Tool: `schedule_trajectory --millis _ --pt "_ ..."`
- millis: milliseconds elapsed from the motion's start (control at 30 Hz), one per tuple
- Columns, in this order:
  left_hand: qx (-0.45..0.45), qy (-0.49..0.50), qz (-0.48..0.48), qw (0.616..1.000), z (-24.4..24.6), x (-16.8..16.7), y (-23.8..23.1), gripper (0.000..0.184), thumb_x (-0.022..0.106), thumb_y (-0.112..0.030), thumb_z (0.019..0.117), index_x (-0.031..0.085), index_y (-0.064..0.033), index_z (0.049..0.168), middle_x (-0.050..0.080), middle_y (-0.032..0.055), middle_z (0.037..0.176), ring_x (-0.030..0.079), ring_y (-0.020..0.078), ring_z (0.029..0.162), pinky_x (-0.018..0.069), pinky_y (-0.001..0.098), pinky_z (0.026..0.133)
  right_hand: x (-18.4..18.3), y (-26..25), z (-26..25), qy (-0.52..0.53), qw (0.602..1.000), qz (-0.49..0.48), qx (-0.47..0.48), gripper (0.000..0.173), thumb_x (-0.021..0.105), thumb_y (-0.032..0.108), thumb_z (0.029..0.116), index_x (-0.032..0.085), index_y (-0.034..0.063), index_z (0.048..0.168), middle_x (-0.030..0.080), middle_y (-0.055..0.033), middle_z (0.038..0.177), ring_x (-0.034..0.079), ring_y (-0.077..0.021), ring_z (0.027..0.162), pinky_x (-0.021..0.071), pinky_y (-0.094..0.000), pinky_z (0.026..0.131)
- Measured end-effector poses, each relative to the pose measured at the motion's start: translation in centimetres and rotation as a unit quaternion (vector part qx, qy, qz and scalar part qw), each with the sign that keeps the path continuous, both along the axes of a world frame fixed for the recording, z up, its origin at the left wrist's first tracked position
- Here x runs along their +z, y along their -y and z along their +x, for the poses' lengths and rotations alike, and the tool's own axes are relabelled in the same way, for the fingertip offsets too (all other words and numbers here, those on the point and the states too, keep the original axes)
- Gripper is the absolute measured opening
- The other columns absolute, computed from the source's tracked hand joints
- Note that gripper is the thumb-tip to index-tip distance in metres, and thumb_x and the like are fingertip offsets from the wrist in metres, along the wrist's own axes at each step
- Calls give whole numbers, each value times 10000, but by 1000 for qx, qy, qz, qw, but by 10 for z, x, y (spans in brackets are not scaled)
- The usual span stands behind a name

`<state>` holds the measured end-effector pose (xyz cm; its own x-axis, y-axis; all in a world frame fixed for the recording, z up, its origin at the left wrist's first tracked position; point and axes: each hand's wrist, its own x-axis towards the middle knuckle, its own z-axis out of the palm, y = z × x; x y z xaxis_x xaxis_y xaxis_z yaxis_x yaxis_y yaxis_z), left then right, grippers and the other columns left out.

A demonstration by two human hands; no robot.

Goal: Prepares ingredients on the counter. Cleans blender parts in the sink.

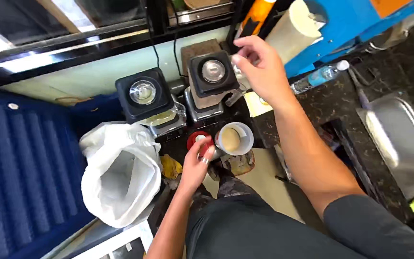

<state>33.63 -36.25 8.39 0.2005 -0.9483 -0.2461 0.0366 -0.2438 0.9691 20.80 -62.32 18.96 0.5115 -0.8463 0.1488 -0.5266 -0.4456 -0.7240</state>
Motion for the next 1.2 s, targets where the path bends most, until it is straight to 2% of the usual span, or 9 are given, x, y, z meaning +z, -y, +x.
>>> schedule_trajectory --millis 67,200,333,533,667,800,900,1067,1200 --pt "-34 -27 43 998 -15 -2 57 610 514 -472 1027 465 -107 1514 525 105 1500 534 209 1348 471 467 1101 -15 -47 -52 83 992 63 -68 398 574 288 1037 594 73 1370 666 -99 1115 644 -181 956 564 -373 830" --pt "-52 -88 67 993 -51 -7 149 844 497 -645 984 275 -126 1611 317 103 1649 341 226 1501 328 528 1212 -84 -152 -182 24 957 245 -155 383 608 252 1018 596 72 1356 679 -115 1141 676 -205 972 590 -410 846" --pt "68 -12 67 995 -72 -42 137 588 551 -235 985 392 -45 1519 478 184 1503 517 272 1338 467 481 1073 -133 -232 -303 -28 898 355 -258 394 597 236 1018 605 16 1345 667 -178 1185 676 -251 1026 580 -436 882" --pt "155 231 115 954 -74 -164 75 328 587 -171 1017 609 52 1256 691 201 1134 680 264 1045 556 446 946 -186 -273 -438 -54 860 399 -314 342 594 155 1014 620 -1 1317 669 -217 1151 680 -298 963 571 -484 851" --pt "296 223 -17 929 -111 -104 115 352 477 -202 1070 589 92 1227 670 190 1102 664 194 1005 553 384 927 -198 -245 -519 -76 889 379 -245 345 600 145 1010 626 -9 1317 671 -252 1151 682 -347 983 560 -543 879" --pt "250 204 -41 946 -125 -55 169 530 430 -360 1088 489 31 1441 581 182 1408 588 210 1266 479 381 1086 -195 -199 -576 -100 895 378 -215 358 575 159 1027 609 -13 1339 665 -281 1183 671 -395 1042 525 -589 933" --pt "231 61 -4 971 -146 -41 215 646 290 -548 1082 452 -59 1471 570 77 1428 559 169 1283 471 389 1069 -173 -165 -606 -106 884 391 -234 349 578 167 1039 612 15 1351 673 -235 1201 678 -348 1057 538 -536 955" --pt "365 -1 -60 929 -166 -32 251 602 231 -510 1102 550 -36 1291 682 68 1136 636 156 1064 518 383 902 -155 -138 -658 -13 893 319 -319 409 581 243 1015 604 24 1359 680 -206 1183 684 -295 1028 565 -488 904" --pt "405 -28 -124 905 -172 -11 243 503 211 -428 1123 557 -63 1113 684 10 890 673 111 844 572 320 761 -120 -133 -710 49 831 243 -498 370 513 261 1057 635 -25 1258 692 -145 1061 677 -140 882 577 -331 805"
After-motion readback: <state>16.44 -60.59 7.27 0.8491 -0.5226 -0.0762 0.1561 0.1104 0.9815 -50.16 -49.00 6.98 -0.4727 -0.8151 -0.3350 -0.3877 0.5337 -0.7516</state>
